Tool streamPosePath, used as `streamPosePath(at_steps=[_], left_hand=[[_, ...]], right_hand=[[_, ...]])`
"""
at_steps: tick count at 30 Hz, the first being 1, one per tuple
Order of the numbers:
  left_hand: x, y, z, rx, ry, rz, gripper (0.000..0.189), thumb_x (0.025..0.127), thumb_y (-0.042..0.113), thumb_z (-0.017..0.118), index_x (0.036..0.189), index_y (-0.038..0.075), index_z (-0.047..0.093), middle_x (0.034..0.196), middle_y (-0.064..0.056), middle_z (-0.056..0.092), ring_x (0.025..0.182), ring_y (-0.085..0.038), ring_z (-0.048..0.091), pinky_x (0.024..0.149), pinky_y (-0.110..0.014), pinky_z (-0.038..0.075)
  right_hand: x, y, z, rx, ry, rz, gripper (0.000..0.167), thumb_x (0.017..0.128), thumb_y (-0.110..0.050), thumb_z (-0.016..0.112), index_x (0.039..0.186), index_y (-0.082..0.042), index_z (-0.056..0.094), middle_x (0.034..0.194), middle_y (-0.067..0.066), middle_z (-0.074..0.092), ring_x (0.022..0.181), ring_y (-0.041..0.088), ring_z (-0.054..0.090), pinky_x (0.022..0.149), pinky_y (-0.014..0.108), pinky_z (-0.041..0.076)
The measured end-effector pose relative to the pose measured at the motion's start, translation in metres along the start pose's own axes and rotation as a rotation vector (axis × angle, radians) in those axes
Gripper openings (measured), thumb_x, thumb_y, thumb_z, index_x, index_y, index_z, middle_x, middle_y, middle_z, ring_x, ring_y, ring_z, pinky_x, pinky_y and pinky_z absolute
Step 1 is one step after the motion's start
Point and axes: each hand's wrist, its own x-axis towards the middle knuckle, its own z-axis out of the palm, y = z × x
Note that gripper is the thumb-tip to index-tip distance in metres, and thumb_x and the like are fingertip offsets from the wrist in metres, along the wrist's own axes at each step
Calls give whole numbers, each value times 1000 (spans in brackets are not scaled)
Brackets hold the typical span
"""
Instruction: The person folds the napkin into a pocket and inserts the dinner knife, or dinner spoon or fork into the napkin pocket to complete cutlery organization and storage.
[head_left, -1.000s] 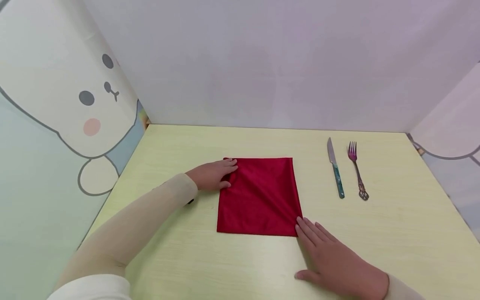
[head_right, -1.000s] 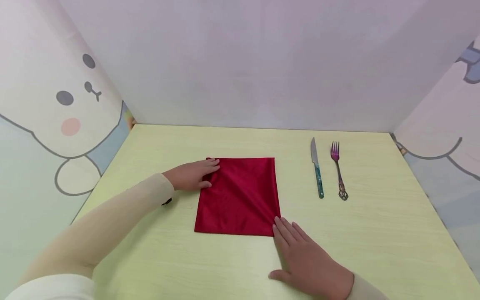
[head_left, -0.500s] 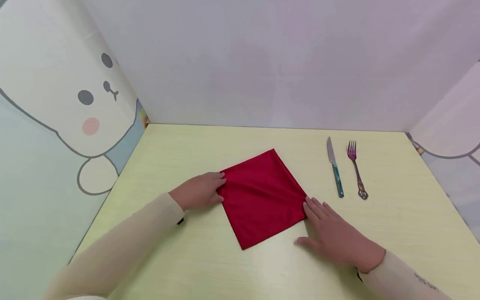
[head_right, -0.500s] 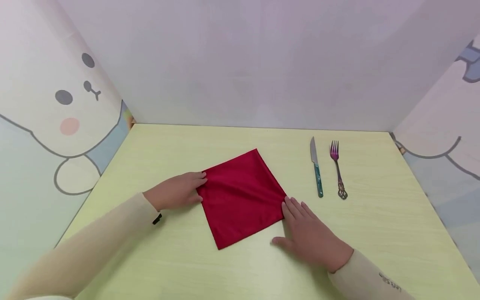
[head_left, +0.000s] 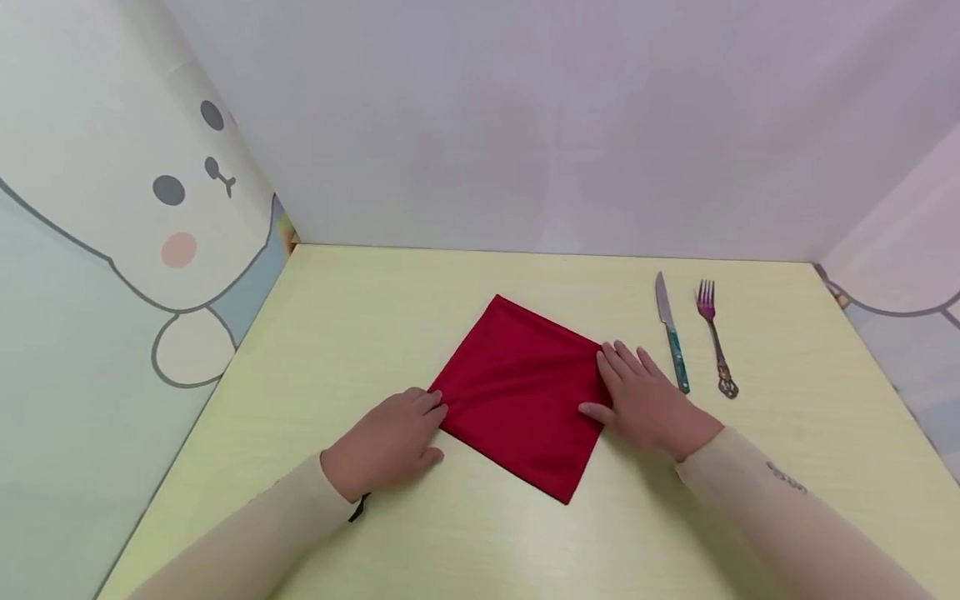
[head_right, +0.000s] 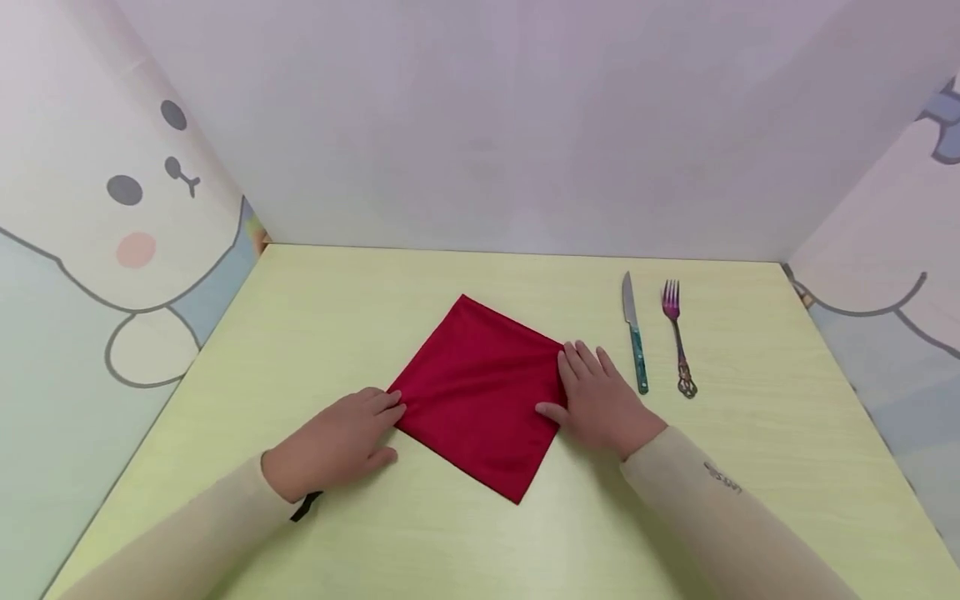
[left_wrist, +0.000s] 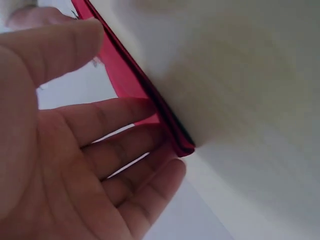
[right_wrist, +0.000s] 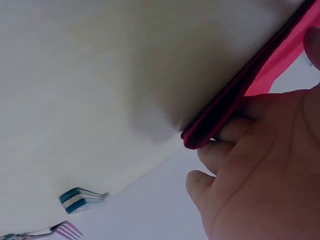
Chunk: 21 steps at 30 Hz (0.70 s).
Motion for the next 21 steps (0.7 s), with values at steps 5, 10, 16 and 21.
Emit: streamPosePath(at_steps=[5,10,16,21], left_hand=[[-7,18,-6,35,1,26,54,91,37,77,129,1,68,124,-11,64,112,-27,59,100,-38,49],[-13,28,-9,31,-5,42,49,90,39,77,122,2,69,111,-7,63,102,-23,57,95,-35,50],[-15,27,-4,32,31,58,45,91,39,76,119,4,70,107,-5,62,100,-21,55,94,-33,50],[-16,27,-2,-4,39,46,47,92,38,76,122,3,70,114,-5,62,105,-22,55,98,-33,49]], right_hand=[[27,9,-6,-30,-44,-11,90,101,-56,58,157,9,29,163,29,28,152,48,18,122,62,12],[47,23,-10,-71,-57,-97,93,99,-61,57,159,5,28,166,24,26,154,43,18,123,59,12],[58,43,-13,-61,-47,-134,94,99,-63,55,161,2,26,167,22,24,154,42,17,123,59,9],[48,42,-14,-10,-41,-134,96,99,-65,53,161,2,24,168,21,21,155,43,13,124,58,8]])
